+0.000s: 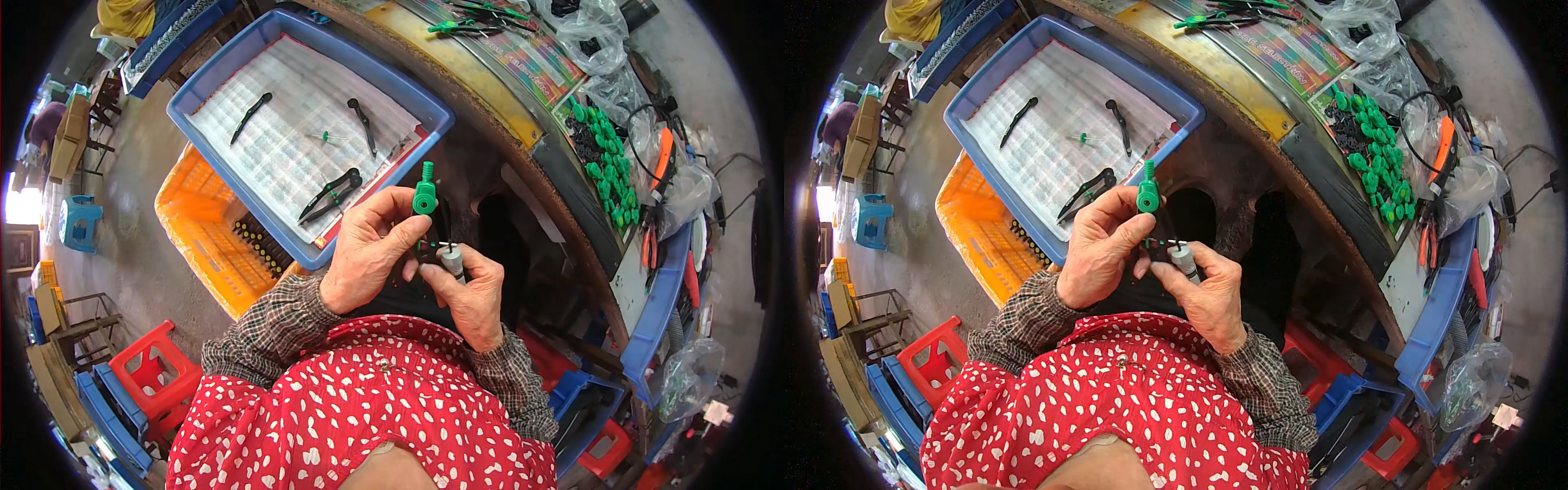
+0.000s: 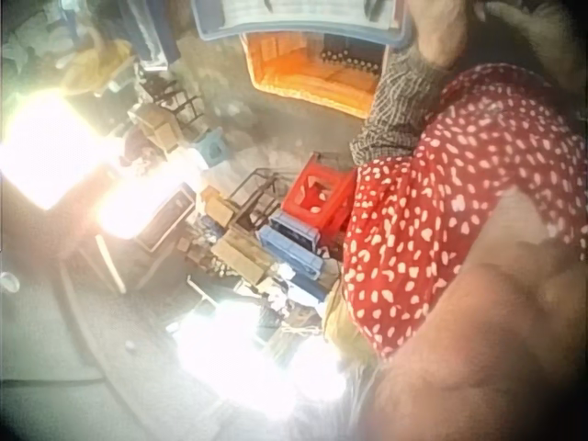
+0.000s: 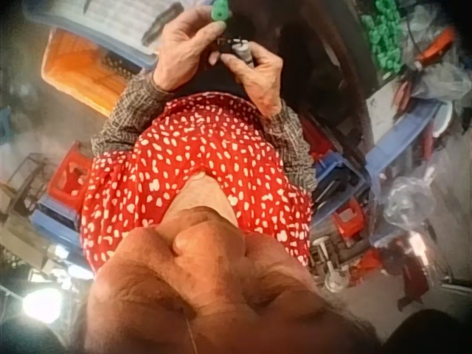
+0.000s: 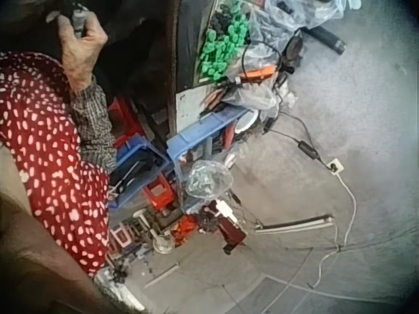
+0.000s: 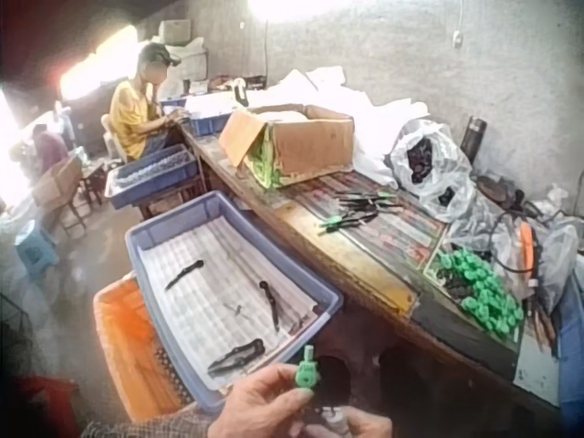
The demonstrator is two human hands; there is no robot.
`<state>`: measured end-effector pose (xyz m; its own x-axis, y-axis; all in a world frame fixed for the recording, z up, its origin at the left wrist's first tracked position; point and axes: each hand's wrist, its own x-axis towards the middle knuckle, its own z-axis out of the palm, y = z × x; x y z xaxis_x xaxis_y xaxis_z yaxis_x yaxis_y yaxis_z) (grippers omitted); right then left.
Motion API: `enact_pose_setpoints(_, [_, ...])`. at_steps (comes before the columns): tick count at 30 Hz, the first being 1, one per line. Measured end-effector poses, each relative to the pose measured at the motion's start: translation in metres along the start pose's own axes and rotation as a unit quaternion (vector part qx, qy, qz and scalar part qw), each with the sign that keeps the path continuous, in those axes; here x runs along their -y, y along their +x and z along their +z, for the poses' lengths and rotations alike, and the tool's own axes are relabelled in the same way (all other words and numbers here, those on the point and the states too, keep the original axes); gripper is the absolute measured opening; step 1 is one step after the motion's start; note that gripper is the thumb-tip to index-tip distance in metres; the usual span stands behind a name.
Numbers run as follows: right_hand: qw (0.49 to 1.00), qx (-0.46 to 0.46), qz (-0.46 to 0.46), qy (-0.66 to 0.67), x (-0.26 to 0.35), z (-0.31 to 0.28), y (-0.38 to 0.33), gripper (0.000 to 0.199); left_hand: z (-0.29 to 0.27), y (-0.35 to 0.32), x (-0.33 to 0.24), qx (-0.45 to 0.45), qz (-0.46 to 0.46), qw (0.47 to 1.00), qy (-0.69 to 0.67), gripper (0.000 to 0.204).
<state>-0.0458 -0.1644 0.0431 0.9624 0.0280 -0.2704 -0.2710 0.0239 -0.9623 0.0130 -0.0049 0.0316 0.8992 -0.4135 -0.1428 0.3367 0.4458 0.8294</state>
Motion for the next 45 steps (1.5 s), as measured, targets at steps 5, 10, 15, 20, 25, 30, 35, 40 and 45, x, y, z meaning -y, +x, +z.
enact_pose_setpoints(5, [1.000, 0.004, 0.000, 0.021, -0.002, 0.003, -0.003, 0.012, 0.000, -0.006, -0.002, -0.013, -0.004, 1.000, -0.003, 0.021])
enact_pose_setpoints(10, [1.000, 0.016, -0.014, -0.013, -0.003, -0.001, -0.008, 0.010, -0.007, -0.013, -0.007, 0.019, -0.012, 1.000, 0.004, 0.026])
enact_pose_setpoints(15, [0.998, 0.023, -0.012, -0.051, -0.004, -0.006, -0.011, 0.012, -0.013, -0.017, -0.016, 0.046, -0.033, 0.997, 0.049, 0.027])
enact_pose_setpoints(20, [0.998, 0.038, -0.018, -0.045, -0.003, -0.007, -0.010, 0.013, -0.019, -0.019, -0.023, 0.071, -0.056, 0.995, 0.035, 0.029])
enact_pose_setpoints(25, [0.995, 0.051, -0.055, -0.071, 0.000, -0.006, -0.009, 0.015, -0.026, -0.020, -0.034, 0.100, -0.087, 0.990, 0.042, 0.029])
enact_pose_setpoints(30, [0.990, 0.058, -0.095, -0.089, 0.000, -0.006, -0.008, 0.014, -0.028, -0.021, -0.040, 0.107, -0.084, 0.986, 0.099, 0.027])
enact_pose_setpoints(35, [0.996, 0.041, -0.025, -0.069, 0.006, -0.003, -0.007, 0.015, -0.027, -0.017, -0.035, 0.087, -0.069, 0.992, 0.061, 0.026])
enact_pose_setpoints(40, [0.978, -0.031, -0.127, -0.165, 0.009, 0.000, -0.005, 0.029, -0.017, -0.014, -0.028, -0.012, -0.002, 0.998, 0.060, 0.024])
enact_pose_setpoints(45, [0.912, -0.046, -0.246, -0.325, 0.016, -0.011, -0.016, 0.038, -0.015, -0.012, -0.032, -0.032, 0.019, 0.995, 0.093, 0.024])
